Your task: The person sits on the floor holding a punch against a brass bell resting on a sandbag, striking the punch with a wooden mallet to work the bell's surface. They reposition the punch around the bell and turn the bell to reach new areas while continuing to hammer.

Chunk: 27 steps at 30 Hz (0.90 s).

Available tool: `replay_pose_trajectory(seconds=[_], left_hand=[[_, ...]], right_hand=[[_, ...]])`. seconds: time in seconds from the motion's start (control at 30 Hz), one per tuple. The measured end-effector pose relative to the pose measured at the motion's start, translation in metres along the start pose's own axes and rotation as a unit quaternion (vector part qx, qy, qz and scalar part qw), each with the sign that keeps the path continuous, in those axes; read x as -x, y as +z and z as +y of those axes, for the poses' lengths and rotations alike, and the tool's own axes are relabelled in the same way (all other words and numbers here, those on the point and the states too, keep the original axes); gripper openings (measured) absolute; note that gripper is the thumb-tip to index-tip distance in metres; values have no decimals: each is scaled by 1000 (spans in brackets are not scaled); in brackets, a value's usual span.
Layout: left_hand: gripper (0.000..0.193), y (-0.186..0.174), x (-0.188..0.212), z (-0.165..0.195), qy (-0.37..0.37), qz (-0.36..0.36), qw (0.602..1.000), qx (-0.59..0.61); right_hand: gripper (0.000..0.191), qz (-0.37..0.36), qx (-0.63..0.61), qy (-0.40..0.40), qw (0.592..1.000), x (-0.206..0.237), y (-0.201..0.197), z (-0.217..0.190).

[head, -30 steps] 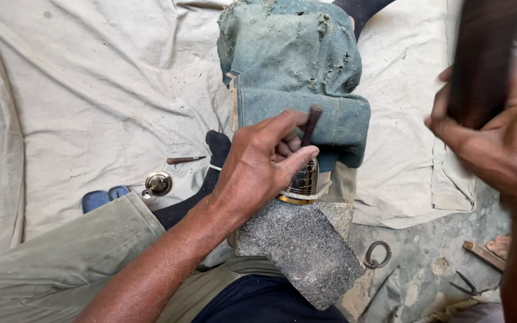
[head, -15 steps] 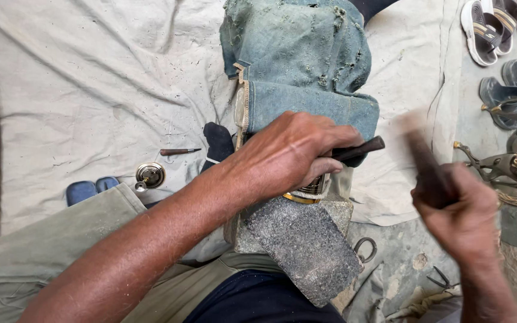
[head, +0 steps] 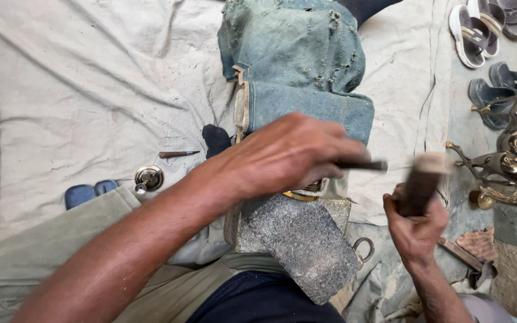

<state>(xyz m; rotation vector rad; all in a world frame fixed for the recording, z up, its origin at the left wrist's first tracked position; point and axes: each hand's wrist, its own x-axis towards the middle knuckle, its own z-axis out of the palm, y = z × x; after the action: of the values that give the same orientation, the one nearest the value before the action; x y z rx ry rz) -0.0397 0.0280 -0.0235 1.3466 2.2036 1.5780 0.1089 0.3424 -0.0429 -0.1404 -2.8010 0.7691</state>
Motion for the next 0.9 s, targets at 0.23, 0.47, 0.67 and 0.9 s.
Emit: replay_pose_trajectory(seconds=[0.23,0.47,0.67,0.9], left_hand=[[27,16,48,-4,-194,264,928,178],[18,37,49,-2,-223,329,869,295],[24,31,46,3,-247,326,878,250],[18,43,50,12,-237,388,859,233]], right_hand=[[15,-78,-127,116,982,-44,-18,-47],[38,-119,137,-172,968,-122,-42,-110],[31,-179,284,-201,920,-175,-42,-170],[34,-227,538,-303,753,-194,-33,-231]])
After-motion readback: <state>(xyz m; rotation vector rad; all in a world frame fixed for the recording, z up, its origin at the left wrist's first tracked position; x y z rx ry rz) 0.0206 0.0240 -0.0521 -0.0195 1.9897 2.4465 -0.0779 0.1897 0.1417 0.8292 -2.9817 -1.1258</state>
